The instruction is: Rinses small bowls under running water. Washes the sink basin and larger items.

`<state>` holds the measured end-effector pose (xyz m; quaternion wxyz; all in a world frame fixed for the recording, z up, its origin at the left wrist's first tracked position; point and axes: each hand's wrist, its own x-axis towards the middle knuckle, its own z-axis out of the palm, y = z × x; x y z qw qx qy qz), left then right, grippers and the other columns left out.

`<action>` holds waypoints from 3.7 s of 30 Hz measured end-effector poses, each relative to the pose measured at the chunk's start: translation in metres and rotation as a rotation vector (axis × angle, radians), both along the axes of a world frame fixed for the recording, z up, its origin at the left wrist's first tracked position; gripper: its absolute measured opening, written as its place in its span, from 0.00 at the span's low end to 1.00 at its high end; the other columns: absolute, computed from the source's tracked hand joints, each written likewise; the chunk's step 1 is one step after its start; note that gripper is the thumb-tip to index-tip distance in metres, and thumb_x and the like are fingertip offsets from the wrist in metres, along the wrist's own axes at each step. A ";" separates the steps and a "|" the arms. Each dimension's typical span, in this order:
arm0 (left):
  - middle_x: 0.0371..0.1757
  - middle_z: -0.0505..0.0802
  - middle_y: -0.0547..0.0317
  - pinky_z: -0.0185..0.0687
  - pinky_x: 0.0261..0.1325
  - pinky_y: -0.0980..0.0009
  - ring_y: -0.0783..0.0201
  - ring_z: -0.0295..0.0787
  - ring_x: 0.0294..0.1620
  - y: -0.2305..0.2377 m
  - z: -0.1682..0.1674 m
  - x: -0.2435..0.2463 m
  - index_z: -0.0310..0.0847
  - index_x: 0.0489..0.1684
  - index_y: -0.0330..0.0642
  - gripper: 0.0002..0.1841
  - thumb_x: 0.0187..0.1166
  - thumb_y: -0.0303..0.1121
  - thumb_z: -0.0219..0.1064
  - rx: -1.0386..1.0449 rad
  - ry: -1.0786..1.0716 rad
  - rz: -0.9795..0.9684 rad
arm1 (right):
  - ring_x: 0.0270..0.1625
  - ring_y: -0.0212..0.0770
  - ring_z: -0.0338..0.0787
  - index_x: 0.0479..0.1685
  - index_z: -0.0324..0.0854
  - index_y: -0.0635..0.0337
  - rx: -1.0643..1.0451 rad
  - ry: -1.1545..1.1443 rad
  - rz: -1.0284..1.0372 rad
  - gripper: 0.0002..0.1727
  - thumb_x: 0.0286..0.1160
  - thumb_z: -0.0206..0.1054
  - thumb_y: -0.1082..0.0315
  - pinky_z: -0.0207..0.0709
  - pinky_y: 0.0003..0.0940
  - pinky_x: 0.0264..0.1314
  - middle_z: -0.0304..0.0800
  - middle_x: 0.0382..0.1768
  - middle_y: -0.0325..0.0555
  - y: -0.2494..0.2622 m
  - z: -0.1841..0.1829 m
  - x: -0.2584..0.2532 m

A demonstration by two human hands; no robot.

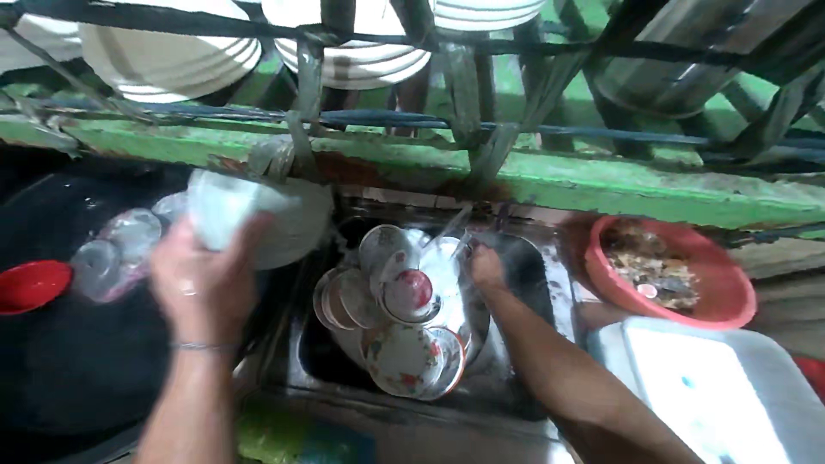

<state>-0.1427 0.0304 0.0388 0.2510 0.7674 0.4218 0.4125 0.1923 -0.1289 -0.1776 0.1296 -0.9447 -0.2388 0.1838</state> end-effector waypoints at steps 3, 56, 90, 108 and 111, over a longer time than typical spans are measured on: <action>0.55 0.92 0.57 0.89 0.62 0.64 0.72 0.92 0.51 0.050 -0.014 -0.058 0.80 0.65 0.40 0.24 0.78 0.46 0.74 -0.112 -0.044 0.137 | 0.62 0.71 0.89 0.73 0.79 0.59 0.081 -0.080 -0.009 0.20 0.87 0.61 0.64 0.80 0.72 0.61 0.86 0.66 0.67 0.000 0.025 -0.007; 0.73 0.85 0.39 0.74 0.77 0.40 0.40 0.80 0.76 -0.011 -0.031 0.071 0.82 0.73 0.39 0.22 0.81 0.35 0.71 0.053 0.681 -0.499 | 0.69 0.56 0.82 0.80 0.72 0.63 0.727 0.579 -0.222 0.23 0.94 0.51 0.62 0.78 0.59 0.68 0.79 0.72 0.63 0.017 0.068 -0.042; 0.72 0.86 0.38 0.73 0.77 0.37 0.38 0.80 0.76 0.005 -0.036 0.091 0.81 0.74 0.42 0.23 0.80 0.34 0.70 -0.022 0.728 -0.384 | 0.66 0.64 0.86 0.66 0.83 0.67 0.506 0.356 -0.133 0.19 0.88 0.59 0.65 0.77 0.66 0.69 0.86 0.63 0.68 0.027 0.051 -0.024; 0.59 0.94 0.46 0.81 0.68 0.40 0.46 0.91 0.62 -0.032 -0.057 0.171 0.89 0.63 0.44 0.21 0.82 0.49 0.70 -0.013 0.504 -0.653 | 0.69 0.65 0.86 0.76 0.77 0.56 -0.072 0.318 0.183 0.31 0.75 0.73 0.52 0.78 0.70 0.67 0.87 0.66 0.64 -0.001 -0.025 -0.066; 0.63 0.92 0.42 0.77 0.67 0.33 0.38 0.88 0.66 0.005 -0.011 0.103 0.85 0.71 0.51 0.24 0.84 0.54 0.66 0.084 0.708 -0.356 | 0.69 0.66 0.86 0.72 0.79 0.60 -0.145 0.247 0.272 0.23 0.82 0.65 0.60 0.78 0.70 0.65 0.86 0.66 0.66 0.005 -0.011 -0.057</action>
